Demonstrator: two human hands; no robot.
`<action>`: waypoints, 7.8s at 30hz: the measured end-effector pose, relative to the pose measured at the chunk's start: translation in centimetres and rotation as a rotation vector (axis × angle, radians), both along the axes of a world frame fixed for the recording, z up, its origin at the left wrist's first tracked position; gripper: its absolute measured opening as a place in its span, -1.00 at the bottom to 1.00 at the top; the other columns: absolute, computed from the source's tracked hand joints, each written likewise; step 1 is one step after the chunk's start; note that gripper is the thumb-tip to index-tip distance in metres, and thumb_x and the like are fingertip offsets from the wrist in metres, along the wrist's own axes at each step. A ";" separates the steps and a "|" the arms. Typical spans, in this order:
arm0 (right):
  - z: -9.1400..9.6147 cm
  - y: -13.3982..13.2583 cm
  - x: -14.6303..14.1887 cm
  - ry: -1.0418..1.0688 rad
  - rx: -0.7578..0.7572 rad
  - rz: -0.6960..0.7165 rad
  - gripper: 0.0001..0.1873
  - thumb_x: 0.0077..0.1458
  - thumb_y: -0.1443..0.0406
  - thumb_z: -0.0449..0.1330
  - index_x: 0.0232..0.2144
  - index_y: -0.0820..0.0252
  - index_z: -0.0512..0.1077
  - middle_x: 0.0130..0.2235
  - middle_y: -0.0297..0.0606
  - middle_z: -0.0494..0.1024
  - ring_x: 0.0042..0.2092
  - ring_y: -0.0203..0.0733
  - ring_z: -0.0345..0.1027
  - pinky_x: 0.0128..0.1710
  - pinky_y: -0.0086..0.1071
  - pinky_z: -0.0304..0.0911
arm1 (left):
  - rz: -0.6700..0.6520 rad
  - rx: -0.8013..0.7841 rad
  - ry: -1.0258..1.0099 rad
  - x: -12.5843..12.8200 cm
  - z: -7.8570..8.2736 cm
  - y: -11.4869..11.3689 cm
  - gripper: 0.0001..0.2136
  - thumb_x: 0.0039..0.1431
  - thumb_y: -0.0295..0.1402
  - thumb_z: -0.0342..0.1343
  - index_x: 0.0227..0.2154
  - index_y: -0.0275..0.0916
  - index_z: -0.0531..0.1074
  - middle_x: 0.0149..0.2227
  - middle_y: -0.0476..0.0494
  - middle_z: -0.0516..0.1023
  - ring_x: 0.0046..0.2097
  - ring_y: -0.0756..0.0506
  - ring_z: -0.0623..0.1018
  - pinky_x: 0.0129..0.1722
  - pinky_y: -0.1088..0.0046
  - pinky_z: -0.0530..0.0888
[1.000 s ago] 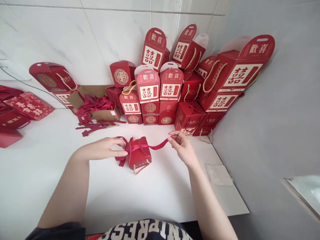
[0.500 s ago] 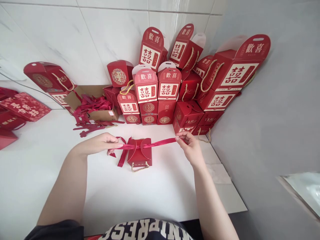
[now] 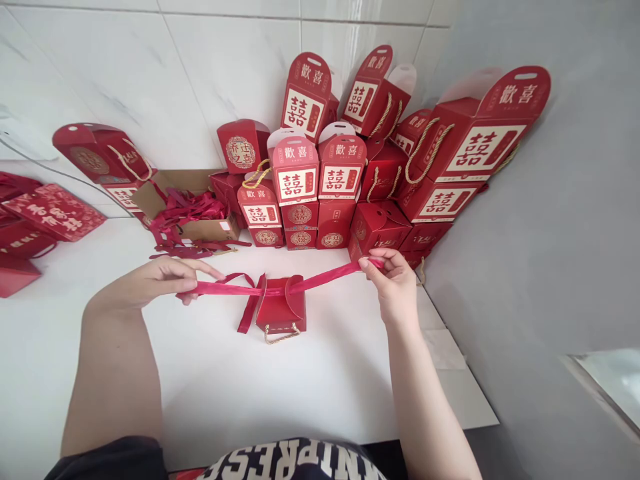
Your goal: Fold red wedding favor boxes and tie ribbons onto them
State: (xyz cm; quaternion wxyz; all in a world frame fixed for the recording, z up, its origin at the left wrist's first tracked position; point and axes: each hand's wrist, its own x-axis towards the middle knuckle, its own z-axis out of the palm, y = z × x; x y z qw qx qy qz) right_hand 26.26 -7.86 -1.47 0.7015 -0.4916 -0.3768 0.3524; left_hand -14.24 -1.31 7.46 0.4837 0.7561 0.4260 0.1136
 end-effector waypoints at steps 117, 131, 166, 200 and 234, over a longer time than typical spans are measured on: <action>-4.0 -1.4 -10.5 0.251 -0.210 0.215 -0.68 0.04 0.05 0.31 -0.37 0.18 0.45 -0.34 -0.27 0.59 -0.30 -0.17 0.45 -0.25 -0.31 0.32 | -0.260 0.157 -0.514 13.2 -12.4 0.7 -0.91 0.08 -0.30 0.31 -0.37 -0.18 0.66 -0.31 -0.20 0.67 -0.09 -0.14 0.50 0.02 0.24 0.43; -1.6 -4.7 -10.7 0.035 0.126 -0.014 -0.80 0.08 0.33 0.34 -0.28 0.09 0.38 -0.36 -0.39 0.53 -0.31 -0.28 0.42 -0.26 -0.37 0.30 | -0.264 0.037 -0.421 13.0 -11.3 0.9 -0.85 0.17 -0.25 0.23 -0.28 -0.14 0.66 -0.27 -0.18 0.65 -0.02 -0.12 0.46 0.07 0.30 0.40; -2.1 0.1 -6.0 -0.539 0.162 0.517 -0.77 0.08 0.17 0.34 -0.47 0.16 0.44 -0.16 -0.16 0.57 -0.12 -0.13 0.47 -0.16 -0.23 0.37 | -0.297 0.046 -0.368 12.8 -11.0 1.4 -0.84 0.14 -0.26 0.24 -0.31 -0.20 0.65 -0.25 -0.19 0.63 0.02 -0.13 0.50 0.13 0.29 0.39; -2.0 2.1 -6.3 -0.912 0.353 0.626 -0.89 0.19 0.34 0.20 -0.29 0.09 0.54 -0.36 -0.27 0.54 -0.25 -0.15 0.37 -0.18 -0.22 0.34 | -0.174 1.480 -0.062 12.3 -10.3 -2.6 -0.92 0.24 -0.50 0.07 -0.29 -0.25 0.46 -0.28 -0.04 0.55 -0.43 0.07 0.52 -0.47 0.56 0.47; -2.6 0.5 -7.3 -0.897 0.297 0.489 -0.79 0.10 0.45 0.10 -0.23 0.07 0.29 -0.28 -0.36 0.49 -0.25 -0.21 0.41 0.29 0.13 0.01 | -0.160 1.466 -0.083 12.7 -10.4 -2.9 -0.90 0.22 -0.54 0.08 -0.24 -0.28 0.44 -0.16 -0.08 0.60 -0.36 0.06 0.61 -0.40 0.61 0.55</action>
